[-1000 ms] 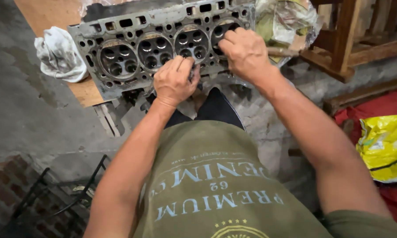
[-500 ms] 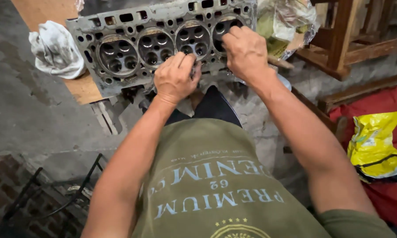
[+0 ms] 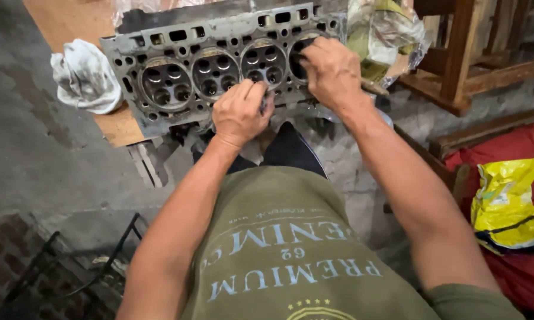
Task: Cleaning carbon deposits from an engine cylinder head using a scraper and a cloth
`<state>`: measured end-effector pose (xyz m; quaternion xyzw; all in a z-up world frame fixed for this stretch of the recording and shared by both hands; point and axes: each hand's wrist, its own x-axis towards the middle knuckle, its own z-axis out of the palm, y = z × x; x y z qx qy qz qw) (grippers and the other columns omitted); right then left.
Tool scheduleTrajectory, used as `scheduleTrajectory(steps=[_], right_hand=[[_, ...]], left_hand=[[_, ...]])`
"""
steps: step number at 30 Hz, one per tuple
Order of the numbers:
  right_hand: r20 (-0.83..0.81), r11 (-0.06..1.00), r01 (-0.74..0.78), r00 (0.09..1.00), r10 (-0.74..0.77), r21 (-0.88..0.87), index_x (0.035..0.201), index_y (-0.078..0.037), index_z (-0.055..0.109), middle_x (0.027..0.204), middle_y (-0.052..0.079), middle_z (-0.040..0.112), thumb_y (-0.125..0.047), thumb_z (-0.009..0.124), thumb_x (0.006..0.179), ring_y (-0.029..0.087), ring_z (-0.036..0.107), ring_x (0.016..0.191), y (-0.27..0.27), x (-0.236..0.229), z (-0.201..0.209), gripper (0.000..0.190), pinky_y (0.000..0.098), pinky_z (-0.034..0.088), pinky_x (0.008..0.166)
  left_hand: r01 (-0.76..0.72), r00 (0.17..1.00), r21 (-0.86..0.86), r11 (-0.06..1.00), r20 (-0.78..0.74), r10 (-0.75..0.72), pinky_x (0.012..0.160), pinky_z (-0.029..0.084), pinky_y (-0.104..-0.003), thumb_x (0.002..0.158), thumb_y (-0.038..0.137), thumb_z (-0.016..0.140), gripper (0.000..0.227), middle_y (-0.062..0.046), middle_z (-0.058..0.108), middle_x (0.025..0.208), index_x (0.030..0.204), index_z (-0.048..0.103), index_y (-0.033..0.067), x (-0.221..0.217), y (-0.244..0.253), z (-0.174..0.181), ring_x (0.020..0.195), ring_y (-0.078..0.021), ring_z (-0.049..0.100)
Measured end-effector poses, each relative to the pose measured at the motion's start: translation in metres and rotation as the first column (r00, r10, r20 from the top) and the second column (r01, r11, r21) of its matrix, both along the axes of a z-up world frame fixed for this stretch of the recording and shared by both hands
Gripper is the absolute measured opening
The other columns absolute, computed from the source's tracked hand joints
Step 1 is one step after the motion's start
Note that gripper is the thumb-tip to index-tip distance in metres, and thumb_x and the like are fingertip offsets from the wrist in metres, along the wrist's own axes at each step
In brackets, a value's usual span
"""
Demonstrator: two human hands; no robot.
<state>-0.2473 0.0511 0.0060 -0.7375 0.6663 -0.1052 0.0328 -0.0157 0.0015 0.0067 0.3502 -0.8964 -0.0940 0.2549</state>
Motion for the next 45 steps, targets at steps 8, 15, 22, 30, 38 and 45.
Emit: scheduleTrajectory(steps=[8, 15, 22, 30, 38, 45], right_hand=[[-0.012, 0.976, -0.219, 0.976, 0.219, -0.004, 0.078, -0.008, 0.061, 0.066, 0.001, 0.051, 0.009, 0.048, 0.092, 0.015, 0.043, 0.059, 0.001, -0.012, -0.003, 0.026, 0.0290, 0.036, 0.048], [0.052, 0.999, 0.038, 0.998, -0.038, -0.006, 0.092, -0.013, 0.076, 0.082, 0.002, 0.072, -0.011, 0.077, 0.097, 0.013, 0.062, 0.065, -0.001, -0.002, -0.004, 0.005, 0.0256, 0.049, 0.049], [0.040, 0.992, -0.069, 0.997, 0.066, 0.102, 0.091, -0.012, 0.073, 0.078, 0.001, 0.066, -0.014, 0.073, 0.098, 0.015, 0.059, 0.067, 0.010, 0.000, 0.034, 0.007, 0.0298, 0.049, 0.051], [0.036, 0.780, 0.239, 0.948, -0.317, 0.578, 0.091, -0.008, 0.052, 0.082, 0.009, 0.058, -0.017, 0.061, 0.110, 0.025, 0.055, 0.073, -0.012, 0.026, 0.089, 0.023, 0.0441, 0.046, 0.065], [-0.281, 0.511, 0.441, 0.889, -0.362, 0.738, 0.099, -0.006, 0.060, 0.082, 0.006, 0.063, -0.019, 0.055, 0.113, 0.017, 0.059, 0.061, -0.068, 0.101, 0.094, 0.019, 0.0270, 0.057, 0.052], [-0.150, 0.708, 0.300, 0.952, -0.268, 0.639, 0.111, -0.008, 0.068, 0.093, 0.023, 0.074, -0.031, 0.065, 0.099, 0.049, 0.070, 0.095, -0.032, 0.072, 0.097, 0.027, 0.0605, 0.053, 0.083]], left_hand=[[-0.007, 1.000, 0.026, 1.000, -0.009, 0.007, 0.054, 0.043, -0.035, 0.096, 0.028, 0.063, 0.013, -0.003, 0.055, 0.076, 0.094, 0.067, 0.0158, -0.001, 0.004, -0.003, 0.061, -0.0254, 0.057], [-0.006, 1.000, -0.023, 1.000, 0.006, 0.006, 0.053, 0.043, -0.032, 0.095, 0.028, 0.064, 0.014, -0.001, 0.054, 0.075, 0.092, 0.067, 0.0149, -0.004, 0.004, 0.000, 0.059, -0.0224, 0.056], [-0.021, 0.999, -0.008, 1.000, -0.042, 0.021, 0.052, 0.042, -0.034, 0.099, 0.029, 0.060, 0.016, -0.002, 0.053, 0.077, 0.092, 0.065, 0.0152, 0.001, 0.004, 0.001, 0.059, -0.0233, 0.056], [0.071, 0.980, -0.001, 0.997, -0.188, -0.070, 0.047, 0.038, -0.032, 0.098, 0.021, 0.068, 0.022, -0.001, 0.046, 0.072, 0.082, 0.054, 0.0137, 0.034, 0.014, 0.009, 0.055, -0.0163, 0.048], [0.076, 0.930, 0.243, 0.967, -0.366, 0.019, 0.056, 0.047, -0.035, 0.096, 0.023, 0.076, 0.017, -0.006, 0.064, 0.081, 0.093, 0.067, 0.0089, 0.131, 0.027, 0.034, 0.063, -0.0235, 0.060], [-0.012, 0.894, 0.414, 0.910, -0.403, 0.195, 0.062, 0.054, -0.033, 0.091, 0.029, 0.079, 0.017, -0.002, 0.059, 0.073, 0.093, 0.072, 0.0139, 0.205, 0.015, 0.059, 0.063, -0.0256, 0.064]])
